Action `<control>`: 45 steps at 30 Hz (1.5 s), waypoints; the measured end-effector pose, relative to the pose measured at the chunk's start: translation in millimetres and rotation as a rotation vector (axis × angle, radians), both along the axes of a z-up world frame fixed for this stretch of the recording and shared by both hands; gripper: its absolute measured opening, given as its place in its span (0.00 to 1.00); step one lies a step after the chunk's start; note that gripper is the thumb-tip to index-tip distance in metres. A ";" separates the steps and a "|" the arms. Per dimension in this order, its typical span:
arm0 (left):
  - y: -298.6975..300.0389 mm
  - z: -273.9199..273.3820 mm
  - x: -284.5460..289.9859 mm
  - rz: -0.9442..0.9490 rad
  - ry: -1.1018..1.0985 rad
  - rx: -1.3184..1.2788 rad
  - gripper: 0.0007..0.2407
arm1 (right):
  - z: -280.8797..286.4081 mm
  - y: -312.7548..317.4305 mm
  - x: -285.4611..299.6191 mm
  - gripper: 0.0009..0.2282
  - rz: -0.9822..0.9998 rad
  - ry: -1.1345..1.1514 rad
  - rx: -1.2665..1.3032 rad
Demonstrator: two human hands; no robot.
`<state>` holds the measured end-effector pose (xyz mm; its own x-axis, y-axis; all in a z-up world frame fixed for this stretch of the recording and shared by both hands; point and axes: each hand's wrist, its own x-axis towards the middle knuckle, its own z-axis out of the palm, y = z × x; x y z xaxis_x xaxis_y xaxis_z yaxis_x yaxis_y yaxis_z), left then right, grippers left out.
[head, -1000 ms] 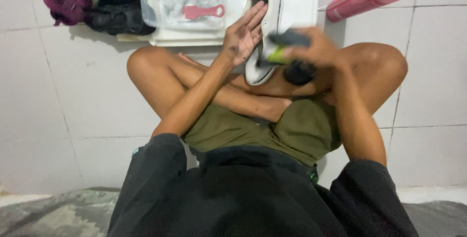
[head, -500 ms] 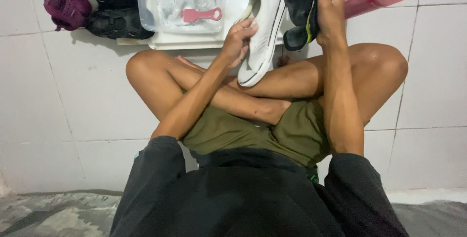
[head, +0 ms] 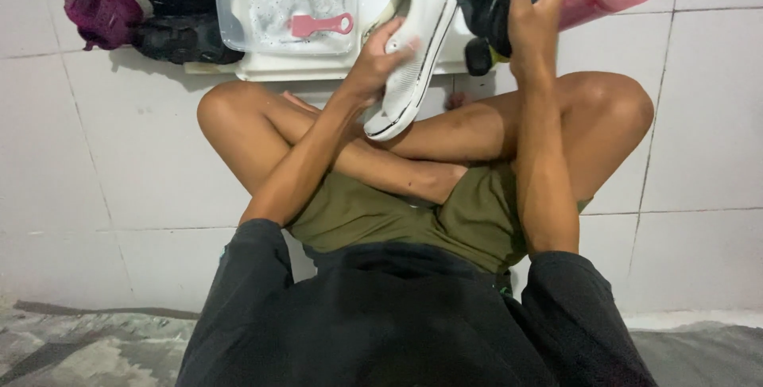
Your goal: The person scrubs a white sneaker with a pink brush, focusing on the upper and sides. They then wipe the shoe with a dark cloth and continue scrubbing the sole and sides.
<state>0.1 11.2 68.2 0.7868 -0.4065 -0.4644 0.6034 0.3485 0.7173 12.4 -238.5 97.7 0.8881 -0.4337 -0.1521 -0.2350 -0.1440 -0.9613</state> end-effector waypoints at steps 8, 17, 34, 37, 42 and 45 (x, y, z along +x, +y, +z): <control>-27.8 76.3 23.0 -0.411 -1.091 0.475 0.09 | 81.5 -16.8 -30.3 0.12 0.191 -0.359 -0.101; -44.4 107.3 41.9 -0.769 -1.370 1.000 0.15 | 104.7 -40.2 -54.6 0.15 0.093 -0.380 0.003; -3.8 -1.8 -34.7 0.041 -1.049 1.058 0.10 | 61.4 10.3 -33.8 0.17 0.358 -0.264 0.030; -11.5 -50.6 -55.9 0.128 -0.494 0.653 0.15 | 77.2 39.1 -29.6 0.09 0.557 -0.157 -0.168; -34.0 -13.3 -64.7 0.262 0.172 0.126 0.36 | 62.3 72.0 -14.5 0.13 0.818 0.156 -0.188; -34.2 -23.7 -62.6 0.148 0.134 0.352 0.40 | 31.1 81.5 6.8 0.32 0.887 0.195 -0.067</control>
